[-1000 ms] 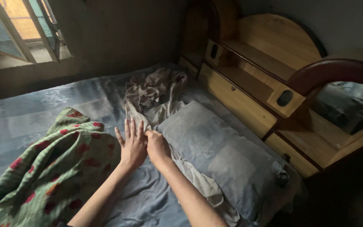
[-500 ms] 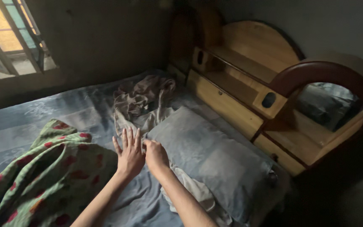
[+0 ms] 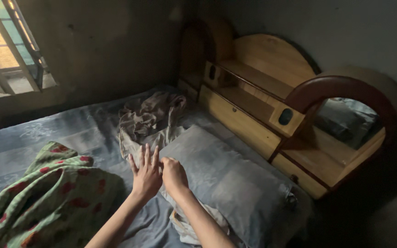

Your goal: The person wipes the wooden headboard of a bed with a white cloth. They move along the curved top and side panels, rubbing the surface repeatedly. The camera remains in a first-person view focused on the hands and headboard throughout.

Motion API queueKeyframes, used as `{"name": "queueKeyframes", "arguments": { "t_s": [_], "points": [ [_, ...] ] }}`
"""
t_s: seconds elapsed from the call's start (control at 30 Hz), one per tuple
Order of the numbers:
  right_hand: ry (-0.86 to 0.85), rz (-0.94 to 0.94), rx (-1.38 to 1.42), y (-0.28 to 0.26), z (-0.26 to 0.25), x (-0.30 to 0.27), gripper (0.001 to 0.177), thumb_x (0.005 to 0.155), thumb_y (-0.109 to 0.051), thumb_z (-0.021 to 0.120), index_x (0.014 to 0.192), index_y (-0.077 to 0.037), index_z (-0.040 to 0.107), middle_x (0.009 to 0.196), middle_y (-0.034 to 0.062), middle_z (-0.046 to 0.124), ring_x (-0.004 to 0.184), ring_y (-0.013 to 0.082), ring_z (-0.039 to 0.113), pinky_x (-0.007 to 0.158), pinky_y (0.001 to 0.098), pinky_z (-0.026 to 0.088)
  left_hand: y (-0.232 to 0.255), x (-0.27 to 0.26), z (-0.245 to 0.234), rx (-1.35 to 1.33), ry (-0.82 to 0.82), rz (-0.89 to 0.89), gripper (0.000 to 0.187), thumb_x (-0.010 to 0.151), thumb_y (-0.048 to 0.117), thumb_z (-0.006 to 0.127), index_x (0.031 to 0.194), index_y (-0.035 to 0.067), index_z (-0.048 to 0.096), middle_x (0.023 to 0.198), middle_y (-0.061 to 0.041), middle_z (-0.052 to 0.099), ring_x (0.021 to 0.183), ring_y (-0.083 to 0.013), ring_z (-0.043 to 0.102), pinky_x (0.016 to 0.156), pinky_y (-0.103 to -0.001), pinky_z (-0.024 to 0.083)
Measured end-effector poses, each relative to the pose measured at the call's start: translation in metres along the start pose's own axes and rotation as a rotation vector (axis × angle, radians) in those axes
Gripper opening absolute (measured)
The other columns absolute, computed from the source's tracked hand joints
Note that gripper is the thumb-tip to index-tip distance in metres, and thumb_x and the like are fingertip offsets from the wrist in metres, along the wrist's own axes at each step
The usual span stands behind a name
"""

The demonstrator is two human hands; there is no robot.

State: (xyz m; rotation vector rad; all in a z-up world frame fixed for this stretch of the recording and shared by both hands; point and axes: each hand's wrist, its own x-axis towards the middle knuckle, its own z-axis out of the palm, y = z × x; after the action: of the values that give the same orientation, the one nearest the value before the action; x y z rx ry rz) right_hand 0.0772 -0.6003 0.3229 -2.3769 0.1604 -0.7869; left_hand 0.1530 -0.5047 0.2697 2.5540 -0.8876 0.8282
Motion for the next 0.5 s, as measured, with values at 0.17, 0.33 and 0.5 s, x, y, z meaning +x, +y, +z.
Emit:
{"name": "queueKeyframes", "arguments": {
  "t_s": [0.17,0.33,0.5],
  "points": [
    [0.002,0.01,-0.002,0.002,-0.006,0.003,0.013,0.088,-0.001,0.058,0.094,0.0,0.07,0.102,0.0216,0.072,0.097,0.0409,0.068,0.084,0.0479,0.054,0.009,0.005,-0.001,0.06,0.02,0.023,0.071,0.094,0.033,0.053,0.157,0.01,0.031,0.164,-0.021,0.028,0.154,-0.0362,0.02,0.12,-0.066,-0.001],
    [0.011,-0.005,0.016,0.006,-0.008,0.002,0.012,0.087,-0.002,0.059,0.092,-0.001,0.07,0.099,0.021,0.072,0.096,0.0412,0.067,0.082,0.0488,0.054,0.015,0.001,-0.004,0.057,-0.021,0.043,0.075,0.089,0.032,0.055,0.156,0.009,0.031,0.163,-0.021,0.029,0.154,-0.0364,0.02,0.12,-0.066,0.0],
    [0.0,0.008,0.012,0.012,-0.015,0.002,0.011,0.089,-0.003,0.059,0.09,-0.003,0.07,0.099,0.0208,0.072,0.095,0.0408,0.068,0.08,0.0487,0.054,0.023,0.001,0.003,0.092,0.043,0.063,0.067,0.094,0.027,0.053,0.156,0.008,0.034,0.161,-0.022,0.03,0.155,-0.0362,0.02,0.123,-0.065,0.002]
  ]
}}
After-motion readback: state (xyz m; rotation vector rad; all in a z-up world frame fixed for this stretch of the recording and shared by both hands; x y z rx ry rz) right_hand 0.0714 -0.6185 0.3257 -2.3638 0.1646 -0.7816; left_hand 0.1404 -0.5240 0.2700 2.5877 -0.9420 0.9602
